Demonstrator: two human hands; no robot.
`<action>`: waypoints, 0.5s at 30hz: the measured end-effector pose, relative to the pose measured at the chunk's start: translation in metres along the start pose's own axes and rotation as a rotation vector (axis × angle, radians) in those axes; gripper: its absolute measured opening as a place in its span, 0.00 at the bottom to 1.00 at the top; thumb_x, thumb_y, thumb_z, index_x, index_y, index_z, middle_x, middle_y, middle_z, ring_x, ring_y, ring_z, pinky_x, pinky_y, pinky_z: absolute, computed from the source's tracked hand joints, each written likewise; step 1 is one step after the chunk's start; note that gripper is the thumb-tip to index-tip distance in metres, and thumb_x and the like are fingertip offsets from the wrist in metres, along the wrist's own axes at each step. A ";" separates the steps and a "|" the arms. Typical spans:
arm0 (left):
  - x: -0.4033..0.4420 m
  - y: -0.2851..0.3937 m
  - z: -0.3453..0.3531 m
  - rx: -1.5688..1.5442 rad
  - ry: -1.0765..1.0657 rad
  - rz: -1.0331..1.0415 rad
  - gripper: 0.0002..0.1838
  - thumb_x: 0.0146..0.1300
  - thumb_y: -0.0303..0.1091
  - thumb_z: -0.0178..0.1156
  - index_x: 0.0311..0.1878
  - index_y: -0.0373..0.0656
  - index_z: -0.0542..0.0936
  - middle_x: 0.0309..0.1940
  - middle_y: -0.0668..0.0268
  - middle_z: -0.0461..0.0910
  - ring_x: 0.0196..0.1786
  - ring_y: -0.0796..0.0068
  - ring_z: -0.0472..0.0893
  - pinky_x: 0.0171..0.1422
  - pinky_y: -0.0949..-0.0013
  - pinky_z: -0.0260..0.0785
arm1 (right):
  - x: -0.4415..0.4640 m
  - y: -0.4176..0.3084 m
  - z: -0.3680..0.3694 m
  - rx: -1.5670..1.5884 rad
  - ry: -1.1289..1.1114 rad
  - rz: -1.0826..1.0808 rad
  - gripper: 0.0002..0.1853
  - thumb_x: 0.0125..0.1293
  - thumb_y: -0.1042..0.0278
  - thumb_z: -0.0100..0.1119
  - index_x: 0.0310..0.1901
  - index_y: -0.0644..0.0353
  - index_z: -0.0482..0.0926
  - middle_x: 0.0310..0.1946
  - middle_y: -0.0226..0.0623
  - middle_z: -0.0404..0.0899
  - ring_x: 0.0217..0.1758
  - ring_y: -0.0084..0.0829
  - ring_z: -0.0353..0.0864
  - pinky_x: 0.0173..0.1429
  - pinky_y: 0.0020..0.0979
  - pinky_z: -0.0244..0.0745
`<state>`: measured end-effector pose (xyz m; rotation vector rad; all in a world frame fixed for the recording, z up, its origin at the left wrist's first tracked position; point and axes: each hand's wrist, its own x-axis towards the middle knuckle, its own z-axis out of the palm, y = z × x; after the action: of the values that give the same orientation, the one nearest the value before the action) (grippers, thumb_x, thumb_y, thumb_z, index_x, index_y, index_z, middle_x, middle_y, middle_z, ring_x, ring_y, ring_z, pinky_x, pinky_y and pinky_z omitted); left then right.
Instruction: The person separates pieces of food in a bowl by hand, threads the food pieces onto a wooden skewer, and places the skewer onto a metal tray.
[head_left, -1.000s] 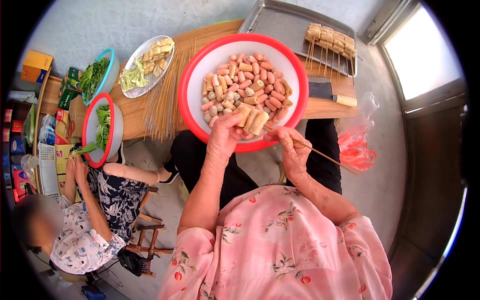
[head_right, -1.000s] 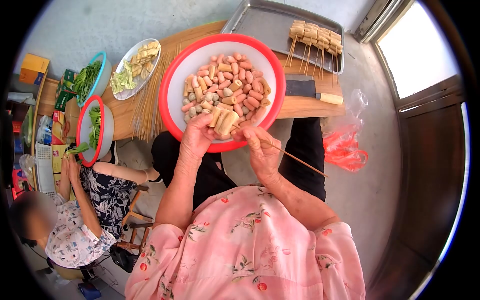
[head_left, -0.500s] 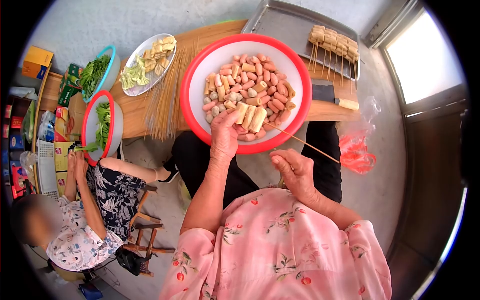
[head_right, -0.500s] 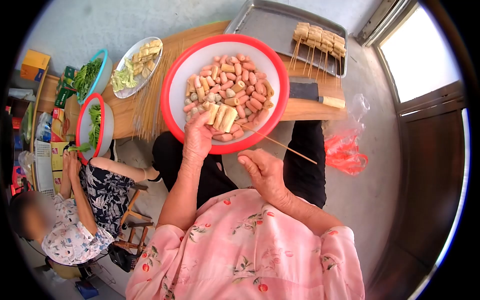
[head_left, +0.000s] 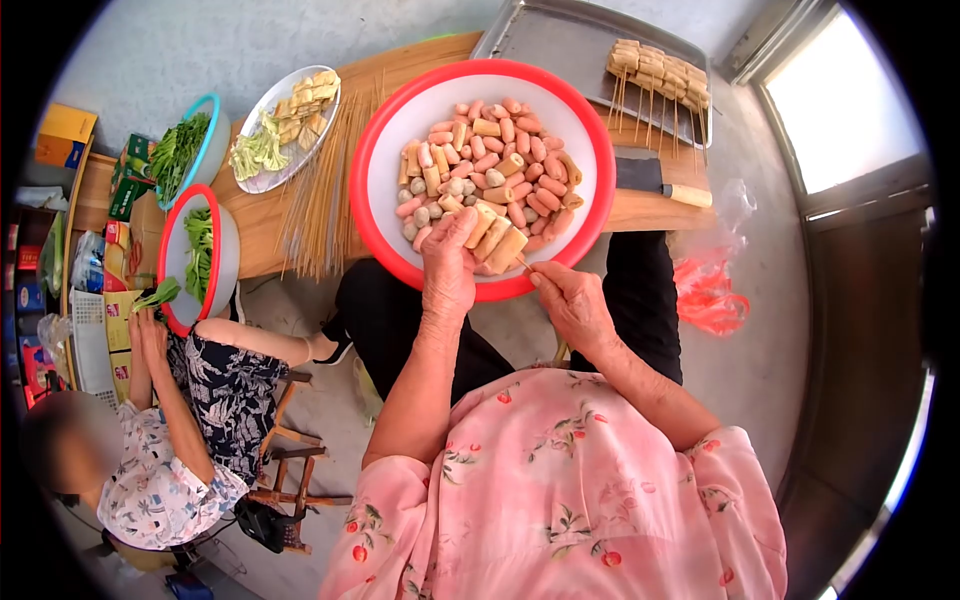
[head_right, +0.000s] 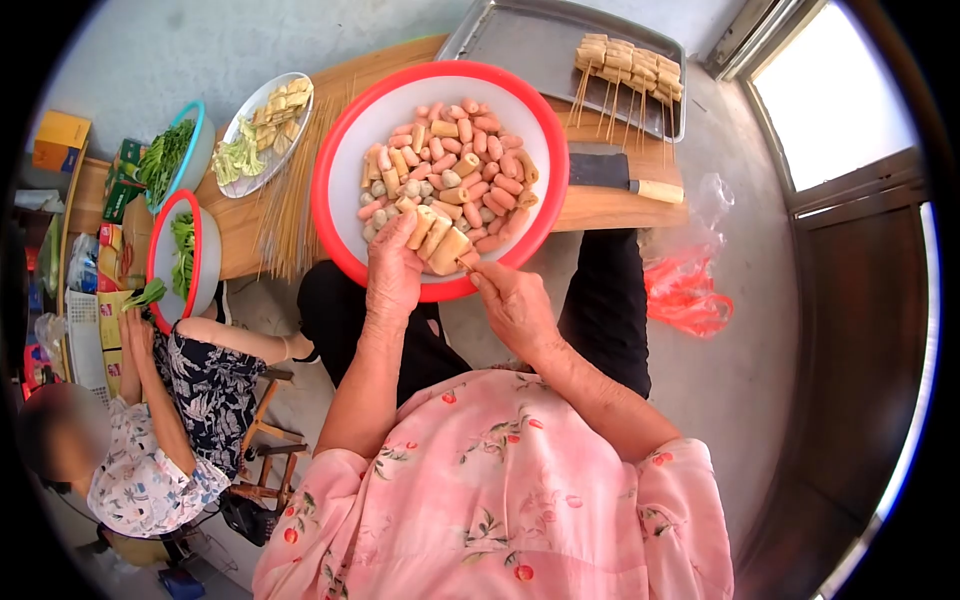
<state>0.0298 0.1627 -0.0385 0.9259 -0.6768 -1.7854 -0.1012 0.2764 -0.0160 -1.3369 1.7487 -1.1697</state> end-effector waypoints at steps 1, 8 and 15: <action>0.002 -0.001 -0.001 -0.001 -0.001 -0.002 0.12 0.62 0.34 0.61 0.43 0.35 0.78 0.38 0.66 0.78 0.38 0.74 0.80 0.42 0.68 0.77 | 0.002 0.002 0.002 -0.007 -0.011 0.027 0.08 0.64 0.70 0.56 0.42 0.61 0.80 0.28 0.52 0.77 0.33 0.51 0.78 0.36 0.38 0.73; 0.004 0.002 -0.005 -0.025 -0.008 -0.021 0.08 0.60 0.29 0.62 0.38 0.34 0.79 0.37 0.66 0.78 0.38 0.75 0.80 0.42 0.68 0.76 | 0.003 0.015 0.018 -0.018 0.008 -0.012 0.09 0.65 0.72 0.54 0.43 0.65 0.79 0.24 0.45 0.77 0.26 0.29 0.76 0.37 0.28 0.73; 0.004 0.003 -0.006 0.012 -0.029 -0.037 0.07 0.60 0.30 0.62 0.35 0.34 0.79 0.33 0.66 0.78 0.34 0.76 0.80 0.39 0.69 0.76 | 0.005 0.010 0.017 -0.011 -0.025 0.017 0.09 0.65 0.71 0.54 0.43 0.65 0.79 0.24 0.44 0.78 0.26 0.30 0.76 0.37 0.28 0.73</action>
<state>0.0350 0.1579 -0.0407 0.9279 -0.6939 -1.8322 -0.0919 0.2681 -0.0321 -1.3352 1.7477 -1.1313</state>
